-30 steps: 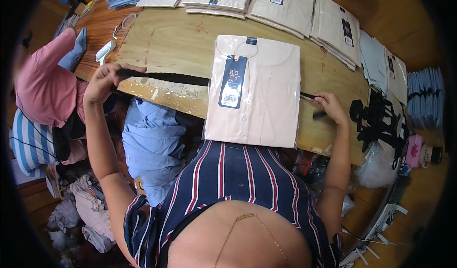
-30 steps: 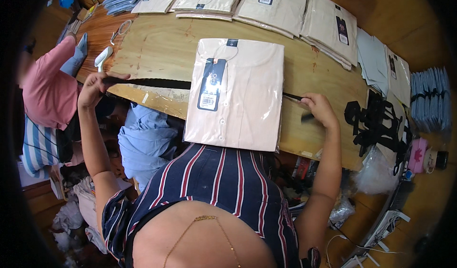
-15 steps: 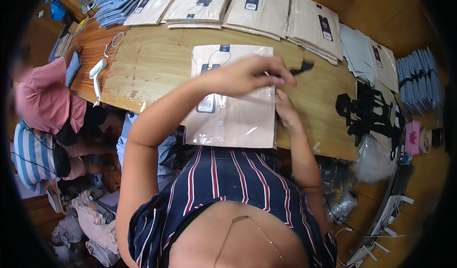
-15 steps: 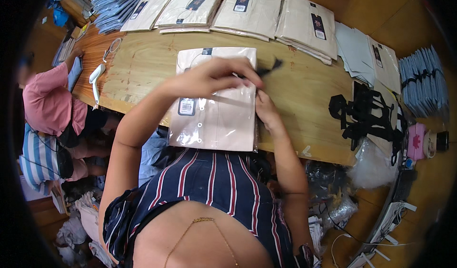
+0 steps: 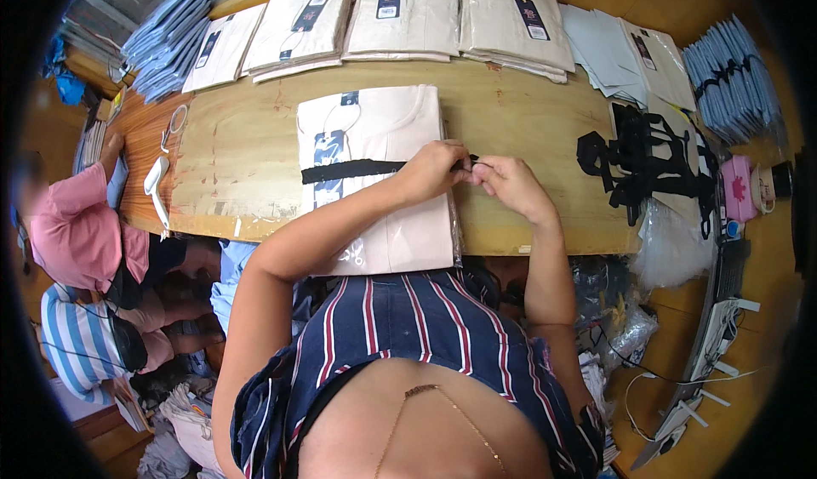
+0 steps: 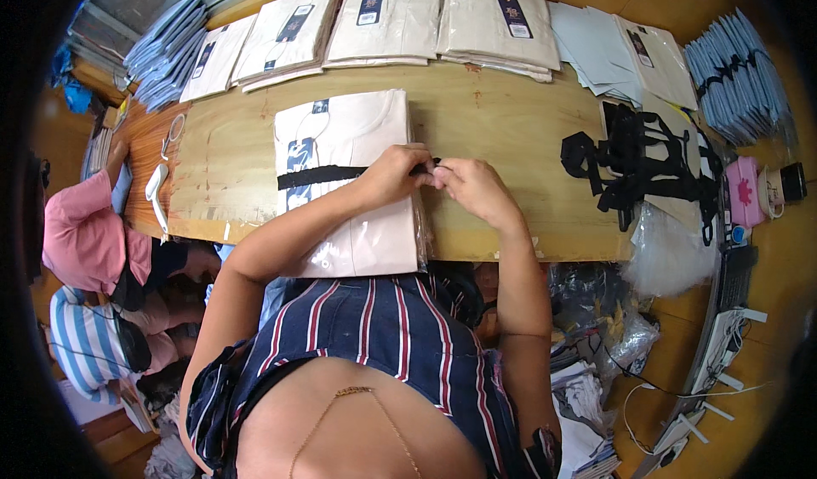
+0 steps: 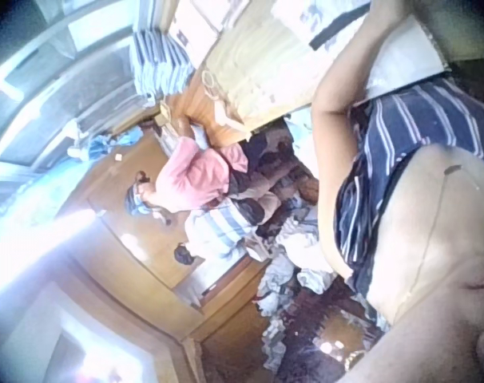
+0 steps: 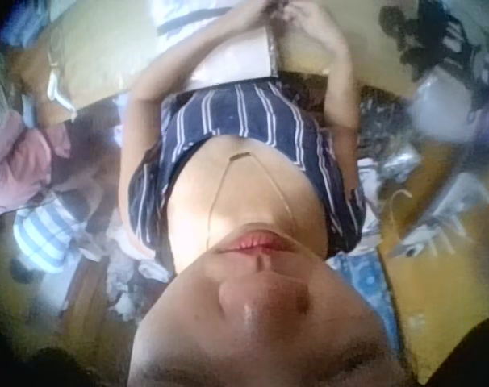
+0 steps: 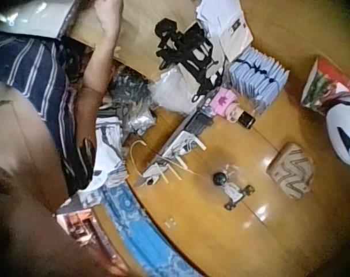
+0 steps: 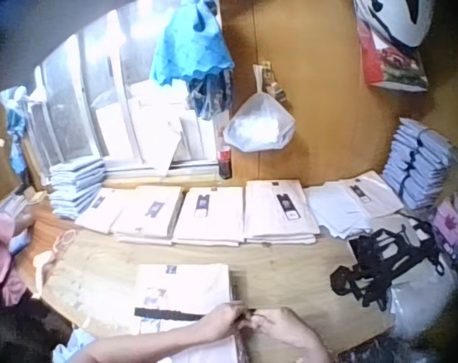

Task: The person organizes plastic-wrapped shirts on a wooden desk and ties them into small bundles using black ribbons.

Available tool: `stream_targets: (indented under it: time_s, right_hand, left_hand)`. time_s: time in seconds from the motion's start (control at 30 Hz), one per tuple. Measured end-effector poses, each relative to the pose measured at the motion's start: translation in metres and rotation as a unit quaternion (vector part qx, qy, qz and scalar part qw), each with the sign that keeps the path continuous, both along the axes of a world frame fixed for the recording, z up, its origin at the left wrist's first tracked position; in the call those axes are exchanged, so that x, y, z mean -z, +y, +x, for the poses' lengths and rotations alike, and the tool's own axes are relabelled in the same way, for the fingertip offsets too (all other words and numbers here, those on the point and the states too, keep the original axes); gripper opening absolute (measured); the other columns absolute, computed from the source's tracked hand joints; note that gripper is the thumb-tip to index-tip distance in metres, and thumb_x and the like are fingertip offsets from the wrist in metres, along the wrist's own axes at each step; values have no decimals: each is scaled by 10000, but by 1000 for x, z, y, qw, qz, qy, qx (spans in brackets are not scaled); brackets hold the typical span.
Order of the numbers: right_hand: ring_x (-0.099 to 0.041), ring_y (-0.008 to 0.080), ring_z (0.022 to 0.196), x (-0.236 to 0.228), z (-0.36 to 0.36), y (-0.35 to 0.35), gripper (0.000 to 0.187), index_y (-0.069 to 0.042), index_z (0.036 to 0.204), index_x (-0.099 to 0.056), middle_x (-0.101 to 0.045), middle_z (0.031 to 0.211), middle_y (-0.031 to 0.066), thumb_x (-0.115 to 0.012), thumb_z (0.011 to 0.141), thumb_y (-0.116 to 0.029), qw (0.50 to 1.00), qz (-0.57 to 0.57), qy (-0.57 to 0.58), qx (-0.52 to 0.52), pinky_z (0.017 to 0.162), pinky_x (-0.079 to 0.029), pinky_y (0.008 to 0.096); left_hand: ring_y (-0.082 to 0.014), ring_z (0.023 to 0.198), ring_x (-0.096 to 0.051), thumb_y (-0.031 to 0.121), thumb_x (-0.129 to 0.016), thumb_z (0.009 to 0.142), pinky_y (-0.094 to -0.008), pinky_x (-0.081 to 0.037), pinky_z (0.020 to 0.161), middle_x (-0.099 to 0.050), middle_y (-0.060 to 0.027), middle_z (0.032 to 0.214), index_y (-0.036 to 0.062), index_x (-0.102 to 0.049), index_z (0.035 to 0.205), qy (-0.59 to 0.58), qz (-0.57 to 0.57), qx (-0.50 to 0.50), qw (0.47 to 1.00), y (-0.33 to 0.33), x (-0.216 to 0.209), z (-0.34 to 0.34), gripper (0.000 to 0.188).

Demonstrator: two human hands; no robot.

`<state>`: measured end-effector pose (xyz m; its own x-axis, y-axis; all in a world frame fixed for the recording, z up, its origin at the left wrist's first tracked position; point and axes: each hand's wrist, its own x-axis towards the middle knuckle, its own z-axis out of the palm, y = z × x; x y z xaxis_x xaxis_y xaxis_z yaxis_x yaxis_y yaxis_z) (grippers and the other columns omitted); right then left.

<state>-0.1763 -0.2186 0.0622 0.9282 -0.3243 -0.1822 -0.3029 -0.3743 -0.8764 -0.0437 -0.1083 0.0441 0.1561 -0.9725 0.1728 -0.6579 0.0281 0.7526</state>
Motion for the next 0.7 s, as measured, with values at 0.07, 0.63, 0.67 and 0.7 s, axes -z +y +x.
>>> stream_targets:
  time_s: [0.07,0.63,0.67,0.7]
  right_hand:
    - [-438,112,476,-3,-3,-3,217,-15,673,-534,-442,489,40,-466,806,-172,1000,8,-12,-24,464,-354,259]
    - [-519,82,605,40,5,-12,188,8,902,-599,-605,727,44,-507,740,-17,986,75,-88,121,540,-416,199]
    - [-494,78,538,46,-3,-16,136,12,819,-619,-586,634,23,-525,735,-39,985,38,-93,138,497,-399,203]
    - [-487,73,535,52,-9,-16,132,11,814,-620,-580,631,20,-527,735,-40,987,56,-75,131,491,-393,203]
  left_hand:
    - [-320,698,-532,34,-635,588,-366,-429,614,-532,-150,729,-7,-522,667,5,9,-49,999,4,-8,-5,144]
    - [-277,617,-546,-32,-574,624,-325,-439,557,-540,-126,688,-34,-573,719,-15,-89,-31,995,4,-11,2,95]
    - [-253,605,-562,-27,-570,628,-316,-450,560,-555,-118,681,-33,-584,723,-22,-97,-35,994,3,-12,2,97]
    - [-222,589,-565,-32,-568,637,-299,-449,543,-562,-112,667,-36,-584,723,67,-40,-43,996,2,-12,5,87]
